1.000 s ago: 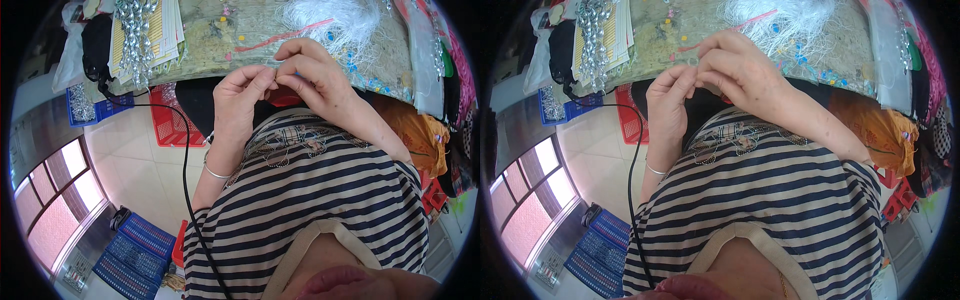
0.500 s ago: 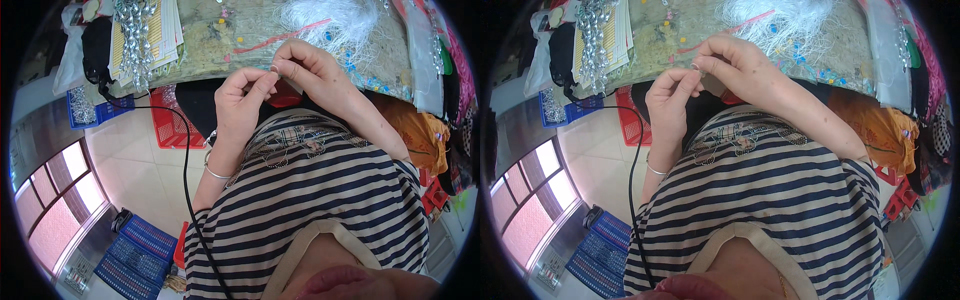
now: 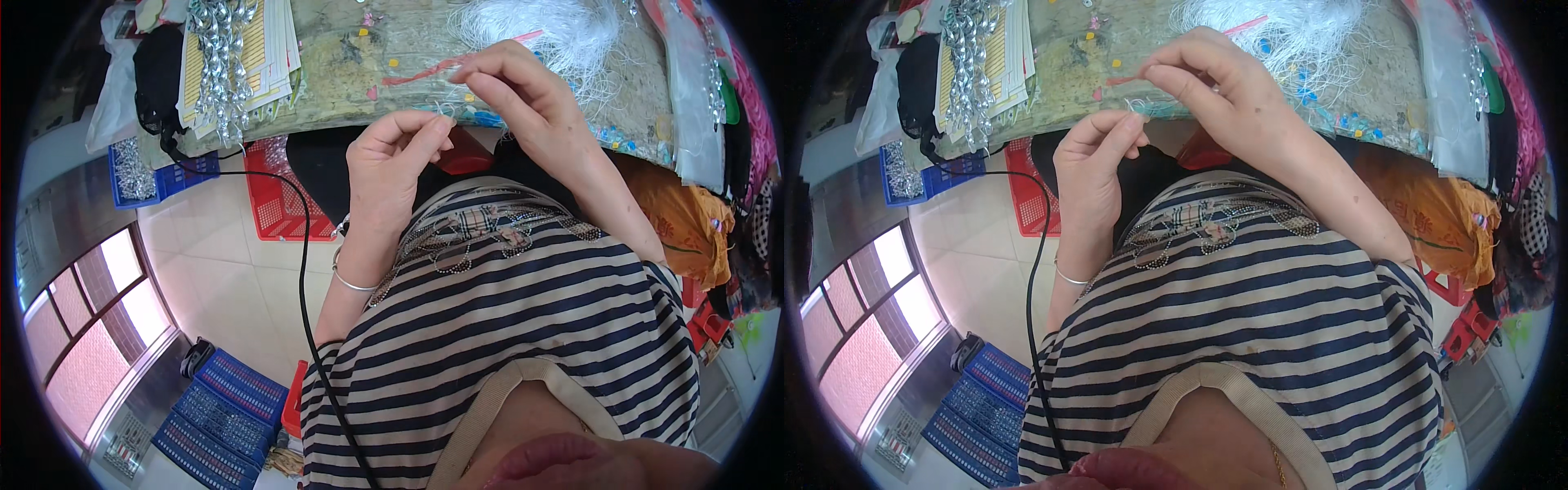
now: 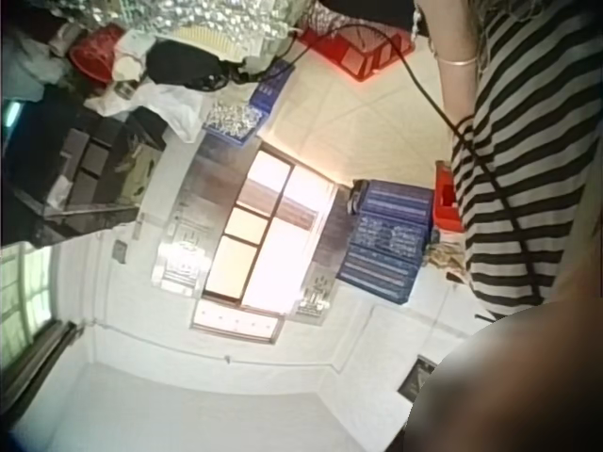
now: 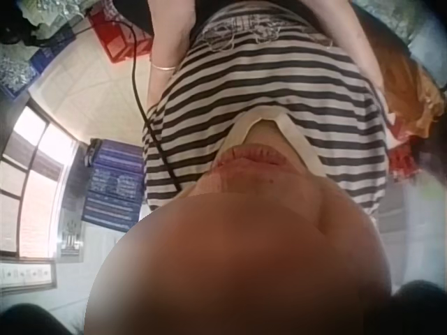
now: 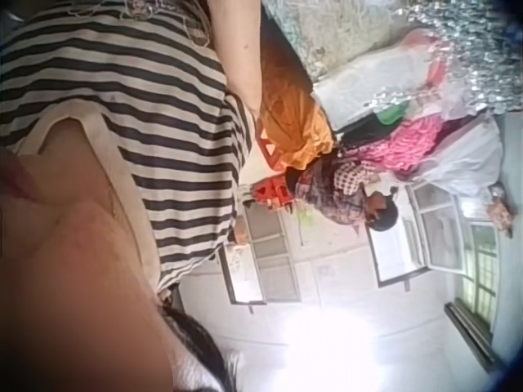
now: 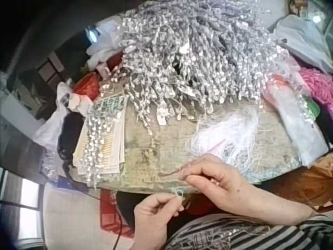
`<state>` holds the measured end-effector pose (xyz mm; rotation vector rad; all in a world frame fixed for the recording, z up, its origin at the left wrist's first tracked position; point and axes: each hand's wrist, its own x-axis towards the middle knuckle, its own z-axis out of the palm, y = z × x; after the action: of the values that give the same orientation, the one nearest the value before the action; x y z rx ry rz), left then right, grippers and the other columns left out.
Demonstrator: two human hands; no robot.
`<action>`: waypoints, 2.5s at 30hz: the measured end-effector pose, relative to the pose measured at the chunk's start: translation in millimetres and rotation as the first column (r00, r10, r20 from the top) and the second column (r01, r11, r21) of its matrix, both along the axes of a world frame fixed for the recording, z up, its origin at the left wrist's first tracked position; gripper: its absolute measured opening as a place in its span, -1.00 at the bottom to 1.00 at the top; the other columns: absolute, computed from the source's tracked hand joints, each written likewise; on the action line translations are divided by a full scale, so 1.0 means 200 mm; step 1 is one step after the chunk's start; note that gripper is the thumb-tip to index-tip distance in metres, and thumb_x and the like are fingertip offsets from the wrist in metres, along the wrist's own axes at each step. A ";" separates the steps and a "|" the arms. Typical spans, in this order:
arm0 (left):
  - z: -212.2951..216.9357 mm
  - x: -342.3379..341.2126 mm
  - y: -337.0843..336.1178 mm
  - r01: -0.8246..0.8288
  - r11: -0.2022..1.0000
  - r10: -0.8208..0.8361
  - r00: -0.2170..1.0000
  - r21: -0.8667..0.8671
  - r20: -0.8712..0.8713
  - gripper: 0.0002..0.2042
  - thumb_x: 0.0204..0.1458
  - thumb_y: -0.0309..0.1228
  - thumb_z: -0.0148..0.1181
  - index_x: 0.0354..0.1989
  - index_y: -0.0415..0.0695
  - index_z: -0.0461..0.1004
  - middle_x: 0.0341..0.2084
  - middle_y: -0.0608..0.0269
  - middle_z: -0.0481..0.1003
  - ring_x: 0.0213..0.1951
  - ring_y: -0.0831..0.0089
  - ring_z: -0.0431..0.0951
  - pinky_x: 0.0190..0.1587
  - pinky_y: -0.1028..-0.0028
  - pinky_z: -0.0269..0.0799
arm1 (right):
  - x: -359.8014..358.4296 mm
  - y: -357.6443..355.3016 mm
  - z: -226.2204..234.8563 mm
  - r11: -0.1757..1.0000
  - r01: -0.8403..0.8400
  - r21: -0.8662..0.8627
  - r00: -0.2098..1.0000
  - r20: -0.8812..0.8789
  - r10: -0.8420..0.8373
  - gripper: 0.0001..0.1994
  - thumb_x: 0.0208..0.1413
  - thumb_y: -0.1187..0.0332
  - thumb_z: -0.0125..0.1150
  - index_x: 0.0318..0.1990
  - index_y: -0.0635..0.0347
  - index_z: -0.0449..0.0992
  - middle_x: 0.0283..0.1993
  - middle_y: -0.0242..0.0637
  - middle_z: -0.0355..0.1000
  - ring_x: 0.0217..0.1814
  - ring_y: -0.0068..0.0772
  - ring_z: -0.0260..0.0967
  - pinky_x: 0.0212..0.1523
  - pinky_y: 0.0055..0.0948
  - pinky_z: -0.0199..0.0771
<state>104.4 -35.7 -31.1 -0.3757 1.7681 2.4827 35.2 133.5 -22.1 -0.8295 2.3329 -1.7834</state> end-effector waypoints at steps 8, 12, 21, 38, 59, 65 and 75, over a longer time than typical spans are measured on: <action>-0.01 0.01 0.02 -0.006 0.975 -0.020 0.993 -0.220 -0.113 -0.89 0.01 -0.55 0.21 -0.28 -0.27 0.52 -0.47 0.29 0.53 -0.42 0.65 0.47 -0.37 0.67 0.32 | 0.08 0.01 0.03 0.992 -0.031 0.125 0.997 -0.070 0.040 -0.90 0.07 0.51 0.17 -0.26 0.30 0.51 -0.34 -0.34 0.33 -0.34 -0.54 0.27 -0.34 -0.64 0.26; -0.02 0.01 0.01 0.011 0.958 -0.062 0.983 -0.287 -0.172 -0.89 0.02 -0.56 0.19 -0.27 -0.28 0.51 -0.45 0.29 0.53 -0.39 0.66 0.47 -0.34 0.68 0.33 | 0.08 0.02 0.04 0.990 -0.013 0.142 0.989 -0.144 0.034 -0.91 0.05 0.50 0.20 -0.28 0.29 0.53 -0.36 -0.34 0.35 -0.37 -0.55 0.28 -0.38 -0.63 0.27; -0.02 0.01 0.02 -0.014 0.871 -0.124 0.961 -0.491 -0.246 -0.86 0.02 -0.61 0.16 -0.23 -0.30 0.51 -0.40 0.30 0.53 -0.34 0.67 0.48 -0.26 0.67 0.37 | 0.06 0.00 0.06 0.966 0.050 0.254 0.954 -0.299 0.029 -0.88 -0.10 0.53 0.28 -0.34 0.25 0.53 -0.42 -0.31 0.37 -0.40 -0.41 0.37 -0.43 -0.54 0.35; 0.05 0.00 0.02 -0.024 0.998 0.020 0.997 0.059 0.069 -0.87 -0.01 -0.53 0.21 -0.31 -0.31 0.53 -0.59 0.33 0.47 -0.58 0.73 0.30 -0.49 0.72 0.14 | 0.07 0.00 0.01 0.966 0.059 -0.253 0.774 0.622 0.116 -0.90 0.11 0.44 0.12 -0.23 0.18 0.50 -0.35 -0.56 0.37 -0.37 -0.78 0.21 -0.33 -0.72 0.23; 0.05 -0.01 0.02 0.035 0.985 -0.005 0.985 -0.169 0.174 -0.87 -0.02 -0.48 0.26 -0.31 -0.25 0.58 -0.64 0.45 0.44 -0.59 0.78 0.29 -0.53 0.74 0.18 | 0.05 0.02 -0.04 0.997 -0.009 0.072 1.000 -0.011 0.010 -0.89 0.06 0.49 0.17 -0.28 0.28 0.55 -0.32 -0.32 0.41 -0.26 -0.53 0.36 -0.25 -0.60 0.35; 0.02 0.01 0.02 0.051 0.991 -0.030 0.985 -0.122 0.170 -0.92 -0.02 -0.53 0.25 -0.34 -0.24 0.57 -0.53 0.41 0.47 -0.51 0.74 0.35 -0.46 0.72 0.24 | 0.06 0.01 -0.02 0.997 -0.056 0.044 0.998 -0.017 0.057 -0.89 0.05 0.50 0.17 -0.26 0.28 0.56 -0.34 -0.30 0.41 -0.27 -0.47 0.36 -0.24 -0.56 0.35; 0.05 0.01 0.04 0.039 0.998 -0.030 0.985 -0.048 0.171 -0.88 -0.04 -0.52 0.27 -0.32 -0.27 0.58 -0.52 0.38 0.50 -0.47 0.69 0.37 -0.37 0.68 0.28 | 0.05 0.00 -0.01 0.978 -0.072 -0.196 0.940 0.313 0.132 -0.88 0.14 0.43 0.10 -0.28 0.26 0.54 -0.34 -0.42 0.42 -0.26 -0.64 0.32 -0.24 -0.67 0.31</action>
<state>106.4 -28.6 -21.7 -0.5382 1.7574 2.3091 45.4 132.9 -24.3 -0.6063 1.9101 -1.9392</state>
